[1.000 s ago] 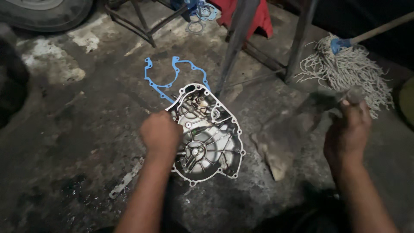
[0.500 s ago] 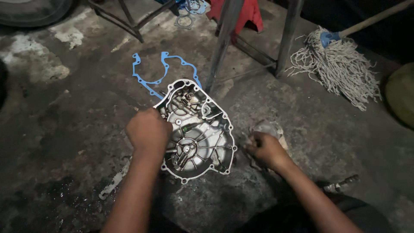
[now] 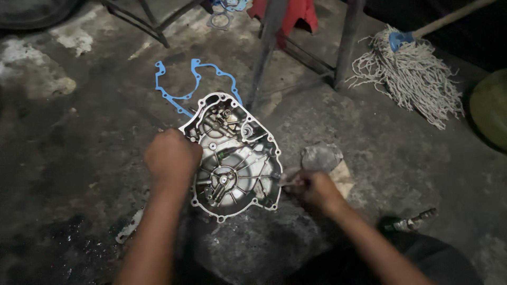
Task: The person cleans a disassembled engine casing using a cloth. They wipe the interior surfaces and edges of the metal part, then clean their hands with the same cloth. The person continues to wipe the casing repeatedly.
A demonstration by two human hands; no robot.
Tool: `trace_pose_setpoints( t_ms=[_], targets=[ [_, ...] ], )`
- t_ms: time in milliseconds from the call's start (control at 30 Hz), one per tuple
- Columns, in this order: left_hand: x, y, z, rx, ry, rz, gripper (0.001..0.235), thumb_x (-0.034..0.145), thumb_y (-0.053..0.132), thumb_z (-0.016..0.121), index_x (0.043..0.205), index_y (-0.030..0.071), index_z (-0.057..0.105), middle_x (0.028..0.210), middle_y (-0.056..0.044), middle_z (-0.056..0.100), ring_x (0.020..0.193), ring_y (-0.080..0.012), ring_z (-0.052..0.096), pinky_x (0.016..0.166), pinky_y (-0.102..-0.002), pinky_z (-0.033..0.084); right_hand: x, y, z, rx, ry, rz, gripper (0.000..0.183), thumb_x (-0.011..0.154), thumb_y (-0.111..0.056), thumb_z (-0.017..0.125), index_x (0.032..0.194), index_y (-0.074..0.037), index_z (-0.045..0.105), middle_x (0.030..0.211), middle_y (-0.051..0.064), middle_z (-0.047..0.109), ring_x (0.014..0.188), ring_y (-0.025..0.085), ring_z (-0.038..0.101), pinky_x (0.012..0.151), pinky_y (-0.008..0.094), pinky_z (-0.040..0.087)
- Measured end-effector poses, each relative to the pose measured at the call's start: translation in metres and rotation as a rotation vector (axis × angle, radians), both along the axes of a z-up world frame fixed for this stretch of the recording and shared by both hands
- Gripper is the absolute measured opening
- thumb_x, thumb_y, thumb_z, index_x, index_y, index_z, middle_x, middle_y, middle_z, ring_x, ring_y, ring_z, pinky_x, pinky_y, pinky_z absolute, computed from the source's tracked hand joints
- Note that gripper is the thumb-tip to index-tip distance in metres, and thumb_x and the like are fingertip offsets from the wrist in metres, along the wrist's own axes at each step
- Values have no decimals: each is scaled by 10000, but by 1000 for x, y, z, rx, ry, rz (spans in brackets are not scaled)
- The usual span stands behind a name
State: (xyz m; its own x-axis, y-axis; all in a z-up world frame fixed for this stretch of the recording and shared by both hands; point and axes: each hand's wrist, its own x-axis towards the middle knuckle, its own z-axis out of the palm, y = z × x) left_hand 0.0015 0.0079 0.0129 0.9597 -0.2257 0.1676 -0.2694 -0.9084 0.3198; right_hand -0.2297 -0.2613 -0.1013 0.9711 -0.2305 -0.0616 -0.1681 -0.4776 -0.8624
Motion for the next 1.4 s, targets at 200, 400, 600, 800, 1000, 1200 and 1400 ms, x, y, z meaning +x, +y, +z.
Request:
trace_pose_setpoints(
  t_ms=[200, 400, 600, 800, 1000, 1200, 1400],
  targets=[
    [2, 2, -4, -23, -42, -31, 223, 662, 180, 726, 778, -9, 746, 818, -268, 723, 763, -440, 722, 733, -517, 589, 8, 11, 1, 265, 513, -227, 192, 940, -171, 697, 1037, -6, 693, 798, 96, 721, 658, 175, 622, 588, 329, 498],
    [3, 5, -14, -30, -95, -44, 193, 676, 168, 731, 775, 3, 748, 818, -245, 731, 754, -420, 729, 711, -507, 593, 3, -3, 18, 120, 471, -41, 283, 924, -117, 637, 1185, -109, 746, 972, -17, 721, 722, 136, 644, 597, 308, 542],
    [3, 4, -12, -1, -72, -38, 199, 649, 191, 755, 762, 26, 757, 808, -230, 736, 728, -411, 729, 675, -506, 590, 13, 0, 7, 608, 601, -246, 233, 998, -143, 624, 1163, 22, 635, 986, 112, 754, 866, 222, 756, 707, 353, 627],
    [3, 4, -16, 20, -118, -37, 199, 670, 191, 747, 783, 27, 761, 824, -227, 739, 743, -407, 734, 693, -498, 597, 16, 2, -18, 578, 513, -227, 321, 915, 11, 648, 1220, -83, 612, 984, 179, 762, 835, 262, 772, 731, 374, 664],
    [4, 1, -16, 24, -60, -14, 217, 658, 191, 754, 788, 18, 767, 813, -249, 737, 741, -417, 738, 700, -499, 600, 15, -17, -58, 776, 377, -114, 394, 848, 105, 619, 1219, -26, 634, 1061, 115, 736, 835, 255, 764, 768, 377, 659],
    [5, 5, -23, 31, -120, -49, 162, 685, 160, 747, 771, 23, 757, 793, -245, 729, 729, -419, 731, 692, -491, 602, 11, -12, -54, 670, 425, 16, 217, 974, -60, 616, 1140, 72, 662, 938, 149, 765, 808, 208, 777, 773, 356, 676],
    [7, 10, -22, -8, -170, -87, 187, 648, 168, 766, 762, 21, 747, 787, -241, 724, 716, -424, 722, 673, -502, 591, 13, 18, -56, 311, 334, -41, 333, 963, -201, 622, 1232, -6, 638, 826, 104, 730, 632, 188, 671, 576, 364, 563]
  ],
)
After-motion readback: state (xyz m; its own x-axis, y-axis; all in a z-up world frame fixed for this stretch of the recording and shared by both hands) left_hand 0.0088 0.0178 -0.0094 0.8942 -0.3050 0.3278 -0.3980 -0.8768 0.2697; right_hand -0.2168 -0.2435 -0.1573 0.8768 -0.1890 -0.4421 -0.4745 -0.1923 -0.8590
